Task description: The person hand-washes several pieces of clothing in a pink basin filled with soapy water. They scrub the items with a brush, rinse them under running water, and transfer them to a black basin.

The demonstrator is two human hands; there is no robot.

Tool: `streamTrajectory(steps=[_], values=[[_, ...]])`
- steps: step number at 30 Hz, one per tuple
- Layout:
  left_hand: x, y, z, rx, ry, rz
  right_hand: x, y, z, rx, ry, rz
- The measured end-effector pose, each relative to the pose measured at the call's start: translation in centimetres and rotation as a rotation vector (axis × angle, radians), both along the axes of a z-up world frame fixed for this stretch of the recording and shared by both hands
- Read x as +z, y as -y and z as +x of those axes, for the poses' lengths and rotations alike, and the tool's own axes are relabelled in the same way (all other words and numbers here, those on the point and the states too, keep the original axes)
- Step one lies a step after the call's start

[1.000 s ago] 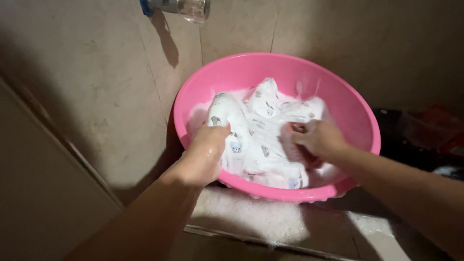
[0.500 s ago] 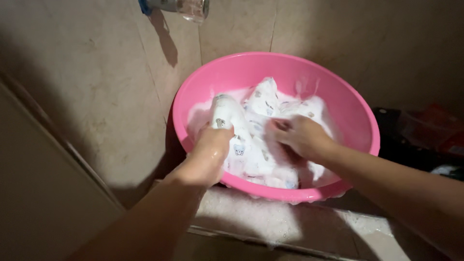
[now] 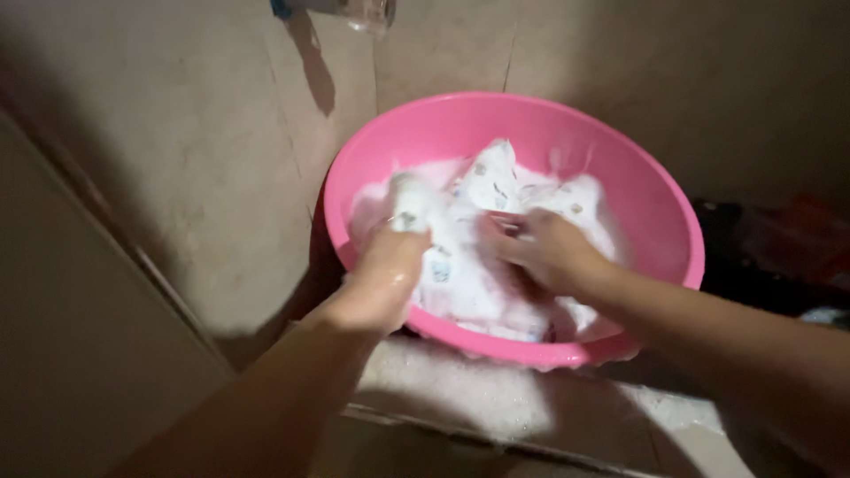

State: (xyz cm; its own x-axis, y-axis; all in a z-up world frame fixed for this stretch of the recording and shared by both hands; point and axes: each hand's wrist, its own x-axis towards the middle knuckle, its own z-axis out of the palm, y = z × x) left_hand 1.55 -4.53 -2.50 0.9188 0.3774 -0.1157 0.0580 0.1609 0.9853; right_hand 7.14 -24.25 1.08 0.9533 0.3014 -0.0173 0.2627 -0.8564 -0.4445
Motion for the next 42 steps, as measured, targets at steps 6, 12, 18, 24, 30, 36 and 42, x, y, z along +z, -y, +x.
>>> streamTrajectory(steps=[6,12,18,24,30,36,42], values=[[1.0,-0.3,-0.4,-0.126,-0.046,-0.174,-0.9,9.0,5.4,-0.141,-0.096,-0.371],[5.4,-4.2,-4.3,-0.534,0.007,0.058,-0.7,9.2,7.0,-0.306,0.044,-0.411],[8.9,-0.3,4.7,-0.064,-0.183,1.388,-6.3,7.2,9.0,-0.259,-0.094,-0.347],[3.7,1.6,16.4,-0.402,-0.165,1.524,-11.4,8.7,12.3,-0.277,-0.106,-0.138],[-2.8,3.4,24.5,-0.339,-0.167,0.780,-14.6,11.4,16.1,-0.312,-0.090,0.021],[-4.7,3.3,26.9,-0.392,-0.320,0.429,-12.9,13.1,16.4,-0.376,0.031,0.110],[2.5,3.0,18.0,-0.253,-0.035,0.027,-9.4,11.9,15.1,-0.525,0.130,-0.092]])
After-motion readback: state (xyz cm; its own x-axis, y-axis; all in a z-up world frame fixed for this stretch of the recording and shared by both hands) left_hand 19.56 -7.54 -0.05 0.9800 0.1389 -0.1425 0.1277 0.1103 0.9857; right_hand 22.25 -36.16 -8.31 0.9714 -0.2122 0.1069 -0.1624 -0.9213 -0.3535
